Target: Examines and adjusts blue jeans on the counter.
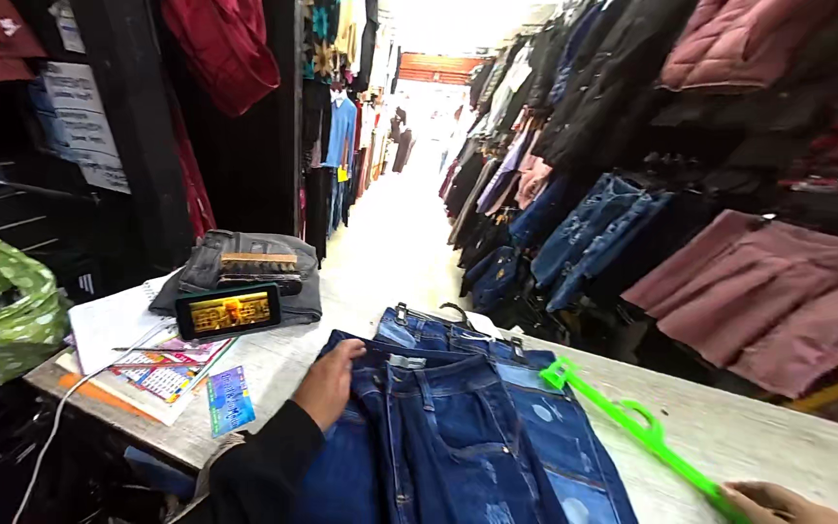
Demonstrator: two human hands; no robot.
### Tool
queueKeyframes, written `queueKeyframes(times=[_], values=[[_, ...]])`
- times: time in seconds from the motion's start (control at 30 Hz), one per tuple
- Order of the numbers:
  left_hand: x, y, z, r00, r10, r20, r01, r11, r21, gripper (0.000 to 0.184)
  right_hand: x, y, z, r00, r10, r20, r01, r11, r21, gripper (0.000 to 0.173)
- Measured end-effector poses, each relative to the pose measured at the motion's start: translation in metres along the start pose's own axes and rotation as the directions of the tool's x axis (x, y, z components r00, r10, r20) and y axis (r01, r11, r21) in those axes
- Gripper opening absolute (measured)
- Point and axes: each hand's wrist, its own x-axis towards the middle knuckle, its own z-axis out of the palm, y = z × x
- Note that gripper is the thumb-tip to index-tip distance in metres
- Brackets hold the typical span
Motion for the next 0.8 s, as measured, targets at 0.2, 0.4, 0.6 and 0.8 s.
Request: queueKeyframes(times=[0.2,0.4,0.6,0.8], values=[[0.037,0.057,-0.066,0.928,-0.085,0.362,-0.054,0.932,0.357,0.055,0.05,-0.058,0.005,0.728,-0.684,0.041,0.681,0.729,0.06,0.027],[0.081,0.05,-0.073,0.802,-0.264,0.536,-0.045,0.868,0.495,0.037,0.061,-0.196,0.12,0.419,-0.876,0.24,0.891,0.447,0.076,0.041],[0.087,0.069,-0.122,0.737,-0.11,0.667,-0.307,0.825,0.475,0.033,0.067,-0.198,0.056,0.245,-0.957,0.156,0.917,0.281,0.283,0.019],[0.051,0.085,-0.19,0.709,0.543,0.451,-0.689,0.671,0.275,0.025,0.068,-0.137,-0.02,0.312,-0.95,0.021,0.861,0.292,0.416,0.014]])
